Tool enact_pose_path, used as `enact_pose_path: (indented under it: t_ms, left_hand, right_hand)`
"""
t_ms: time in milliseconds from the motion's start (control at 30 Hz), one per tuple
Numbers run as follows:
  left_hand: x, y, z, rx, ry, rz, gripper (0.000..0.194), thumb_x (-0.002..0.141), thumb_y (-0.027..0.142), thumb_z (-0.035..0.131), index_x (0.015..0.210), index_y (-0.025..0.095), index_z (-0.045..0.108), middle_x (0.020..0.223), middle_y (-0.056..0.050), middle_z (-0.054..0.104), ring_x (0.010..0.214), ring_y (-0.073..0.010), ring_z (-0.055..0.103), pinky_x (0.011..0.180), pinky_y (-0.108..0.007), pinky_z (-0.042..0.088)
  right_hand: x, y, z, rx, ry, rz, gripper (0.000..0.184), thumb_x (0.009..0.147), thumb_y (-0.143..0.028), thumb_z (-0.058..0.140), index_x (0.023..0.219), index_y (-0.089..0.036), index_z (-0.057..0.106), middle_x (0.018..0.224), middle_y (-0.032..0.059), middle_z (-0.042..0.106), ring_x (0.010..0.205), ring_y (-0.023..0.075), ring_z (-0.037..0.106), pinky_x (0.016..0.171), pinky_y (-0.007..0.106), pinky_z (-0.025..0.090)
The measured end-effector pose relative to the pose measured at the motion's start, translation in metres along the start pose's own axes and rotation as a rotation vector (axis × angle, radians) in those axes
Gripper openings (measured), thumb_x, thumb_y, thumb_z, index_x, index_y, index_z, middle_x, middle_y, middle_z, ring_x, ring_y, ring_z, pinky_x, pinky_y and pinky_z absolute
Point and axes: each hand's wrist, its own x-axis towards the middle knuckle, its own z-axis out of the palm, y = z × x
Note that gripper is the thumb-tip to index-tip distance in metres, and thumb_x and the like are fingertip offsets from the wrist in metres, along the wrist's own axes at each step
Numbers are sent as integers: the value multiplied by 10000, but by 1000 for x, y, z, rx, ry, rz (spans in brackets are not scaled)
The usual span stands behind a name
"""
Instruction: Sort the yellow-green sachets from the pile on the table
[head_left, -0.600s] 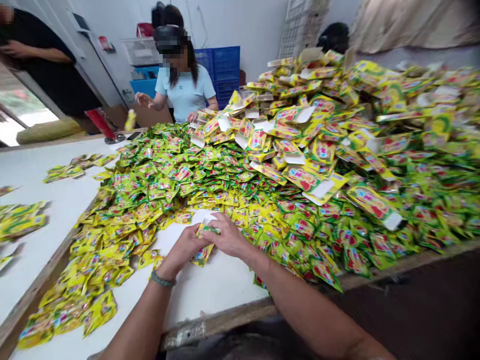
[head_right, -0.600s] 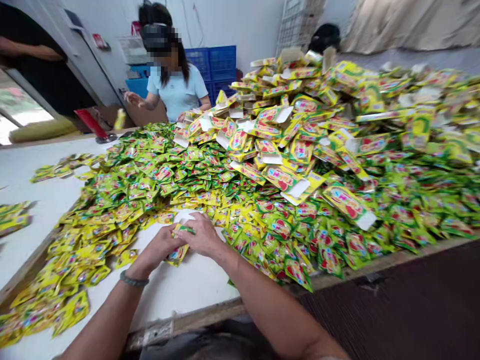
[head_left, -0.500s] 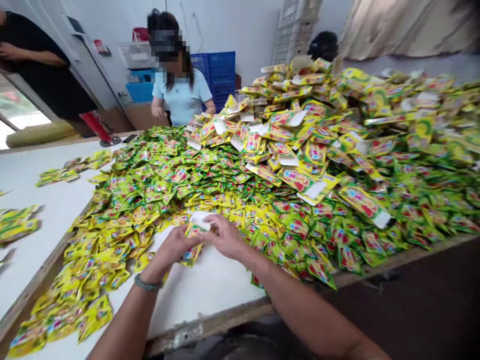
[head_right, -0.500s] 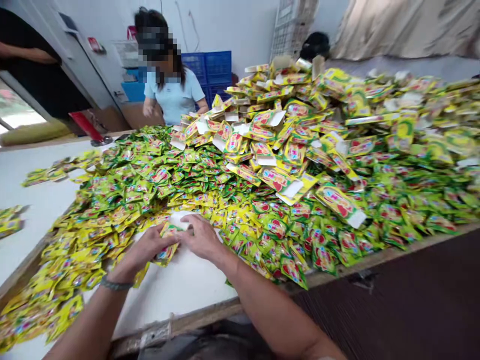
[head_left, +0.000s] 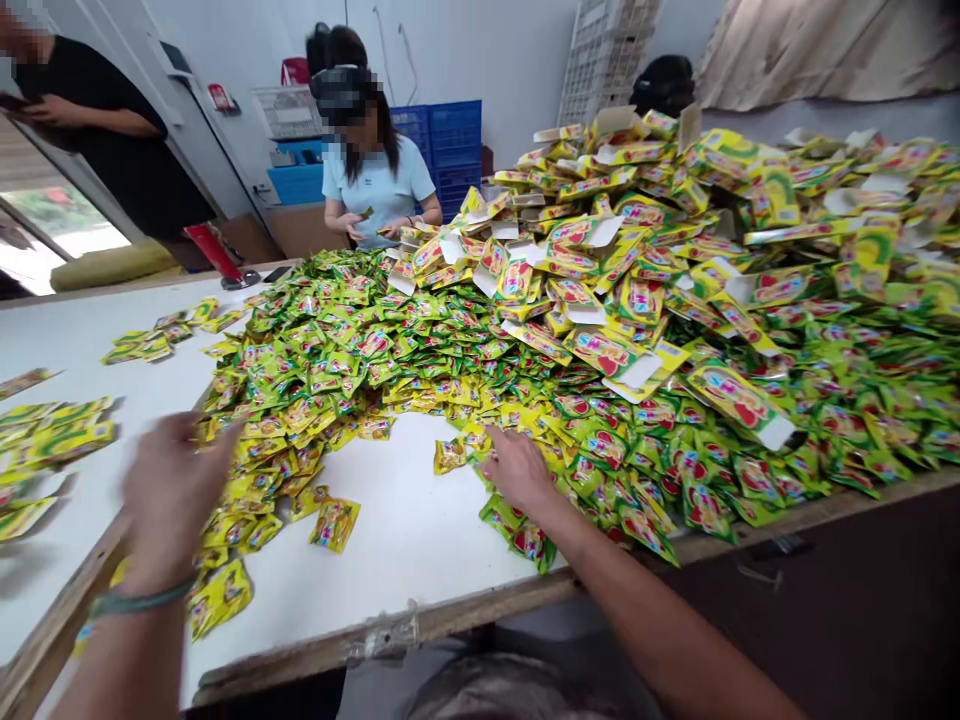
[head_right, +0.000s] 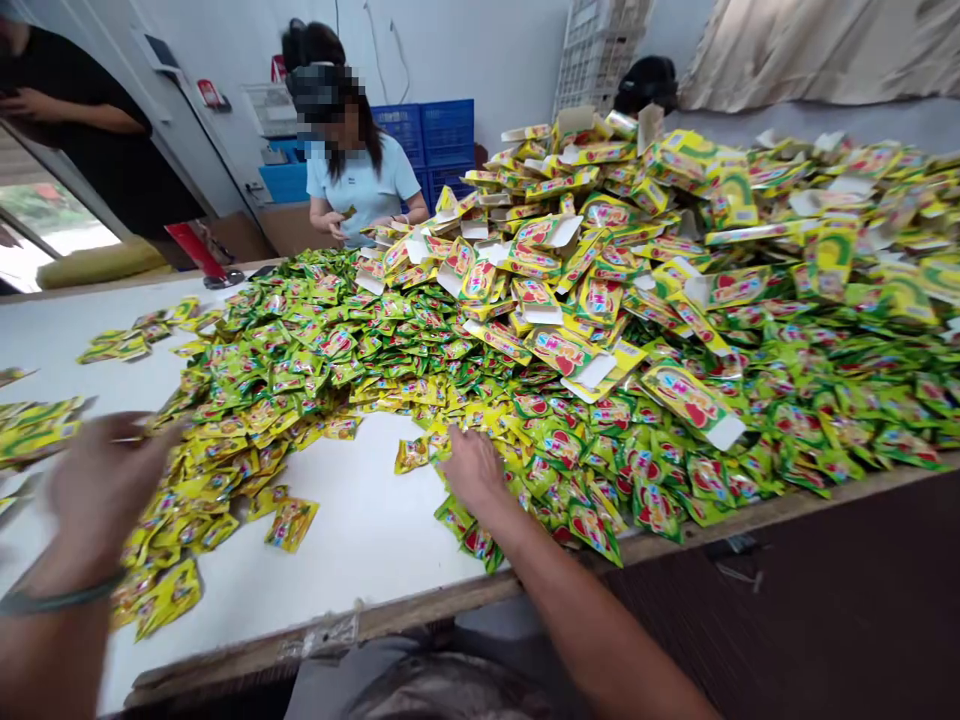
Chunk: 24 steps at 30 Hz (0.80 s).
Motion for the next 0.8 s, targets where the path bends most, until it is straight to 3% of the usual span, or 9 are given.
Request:
enact_pose_path:
  t_ms: [133, 200, 300, 367, 433, 533, 667, 800]
  left_hand:
    - [-50, 58, 96, 164, -454, 207, 474, 768, 590, 452, 797, 152, 630, 765, -100, 647, 728, -240, 593, 613, -290, 376]
    - [-71, 77, 133, 178, -516, 309, 492, 727, 592, 514, 813, 119, 620, 835, -150, 631, 815, -263, 584, 661, -299, 382]
    - [-84, 85, 163, 87, -488, 371, 376, 696, 470, 608, 841, 123, 587, 895, -140, 607, 888, -254, 554, 705, -288, 378]
    - [-82, 80, 168, -39, -498, 324, 265, 695, 365, 619, 836, 150, 556, 828, -80, 602, 800, -206, 552, 652, -261, 365]
    - [-75, 73, 168, -174, -525, 253, 201, 683, 306, 620, 800, 172, 526, 700, -10, 566, 657, -155, 514, 573, -235, 326]
    - [-70, 64, 165, -328, -626, 172, 180, 649, 294, 627, 682, 180, 491, 554, 48, 468, 514, -107, 406, 491, -220, 251]
    - [-75, 65, 165, -487, -843, 177, 188, 639, 310, 617, 626, 165, 497, 514, 60, 437, 466, -80, 333, 456, -213, 221]
    - [-81, 68, 159, -704, -1067, 206, 181, 653, 285, 618, 744, 136, 572, 580, 52, 477, 498, -73, 334, 482, -206, 246]
  right_hand:
    - [12, -9, 8, 126, -115, -63, 415, 708, -286, 699, 1078, -183, 540, 874, 50, 646, 768, 191, 585, 602, 246, 334]
    - [17, -5, 9, 158, -118, -89, 446, 679, -280, 722, 1071, -184, 533, 862, 38, 634, 761, 177, 573, 586, 235, 316]
    - [24, 1, 11, 195, -142, -117, 439, 636, -263, 750, 1018, -191, 545, 797, 5, 604, 696, 148, 533, 552, 224, 282]
    - [28, 3, 14, 260, -151, -119, 440, 612, -233, 761, 994, -192, 548, 740, -24, 571, 634, 123, 489, 533, 217, 264]
    - [32, 4, 16, 363, -151, -143, 322, 617, -228, 754, 880, -180, 575, 689, -39, 536, 605, 108, 452, 531, 213, 265]
    - [35, 3, 15, 600, -140, -221, 183, 706, -313, 685, 695, -166, 576, 659, -30, 517, 615, 114, 452, 559, 219, 312]
    - [37, -5, 11, 818, -25, -311, 186, 769, -358, 612, 797, -174, 616, 856, 23, 583, 804, 159, 520, 718, 261, 386]
    - [35, -13, 13, 781, -99, -243, 179, 792, -345, 577, 864, -189, 627, 724, -11, 579, 696, 146, 515, 659, 246, 383]
